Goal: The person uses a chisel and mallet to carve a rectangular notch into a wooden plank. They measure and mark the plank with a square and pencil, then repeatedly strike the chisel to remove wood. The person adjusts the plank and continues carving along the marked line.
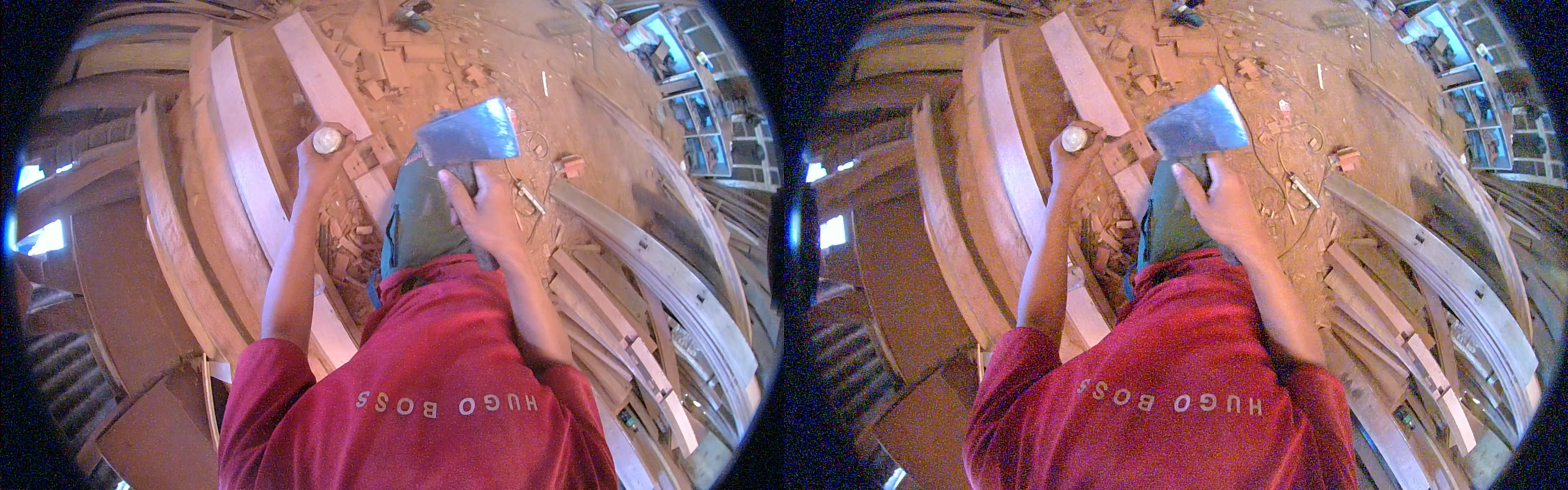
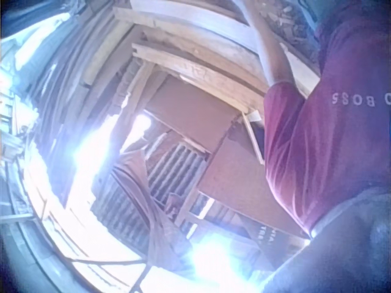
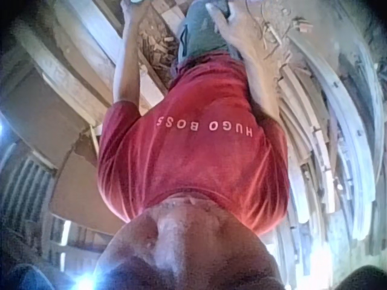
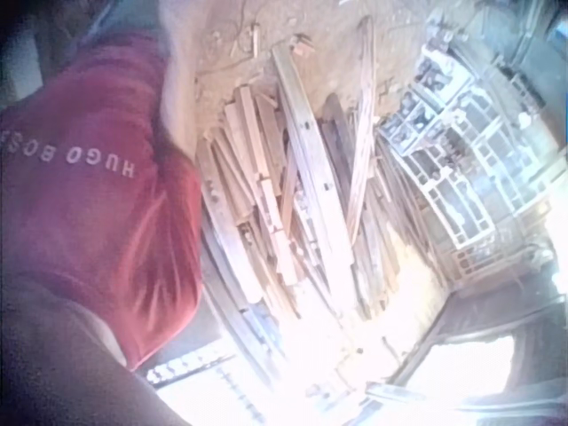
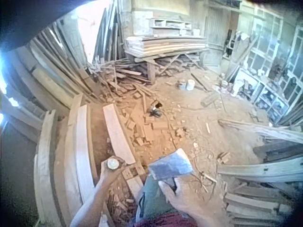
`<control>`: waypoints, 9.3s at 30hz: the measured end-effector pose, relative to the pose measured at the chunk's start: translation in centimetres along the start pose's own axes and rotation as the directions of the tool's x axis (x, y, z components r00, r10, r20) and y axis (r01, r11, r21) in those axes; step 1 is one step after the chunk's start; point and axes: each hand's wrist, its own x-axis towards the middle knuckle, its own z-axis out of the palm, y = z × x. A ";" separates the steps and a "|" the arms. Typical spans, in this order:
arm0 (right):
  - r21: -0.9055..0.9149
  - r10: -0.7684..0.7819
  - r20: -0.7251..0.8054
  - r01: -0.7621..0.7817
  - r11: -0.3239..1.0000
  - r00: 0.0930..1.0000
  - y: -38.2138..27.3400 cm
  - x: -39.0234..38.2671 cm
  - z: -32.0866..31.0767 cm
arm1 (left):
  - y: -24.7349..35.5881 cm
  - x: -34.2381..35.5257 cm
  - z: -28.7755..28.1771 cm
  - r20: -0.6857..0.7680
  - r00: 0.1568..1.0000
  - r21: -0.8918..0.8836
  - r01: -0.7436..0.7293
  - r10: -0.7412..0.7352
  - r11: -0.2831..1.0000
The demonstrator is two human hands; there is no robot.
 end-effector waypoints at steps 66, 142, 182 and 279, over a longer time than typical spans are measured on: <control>0.163 0.494 0.038 -0.493 0.854 0.869 18.6 10.8 -5.9 | -3.2 9.8 19.7 0.480 0.855 0.450 -0.046 -0.198 0.892; 0.153 0.446 -0.006 -0.440 0.885 0.895 15.5 18.7 -6.0 | -5.3 10.0 20.5 0.440 0.822 0.616 0.017 -0.362 0.787; 0.296 0.442 -0.133 -0.390 0.872 0.887 11.8 17.1 -6.5 | -3.7 10.2 20.8 0.464 0.855 0.479 -0.022 -0.232 0.878; 0.006 0.479 0.215 -0.492 0.871 0.851 15.7 20.0 -4.4 | -7.1 9.6 20.0 0.369 0.866 0.656 0.014 -0.336 0.755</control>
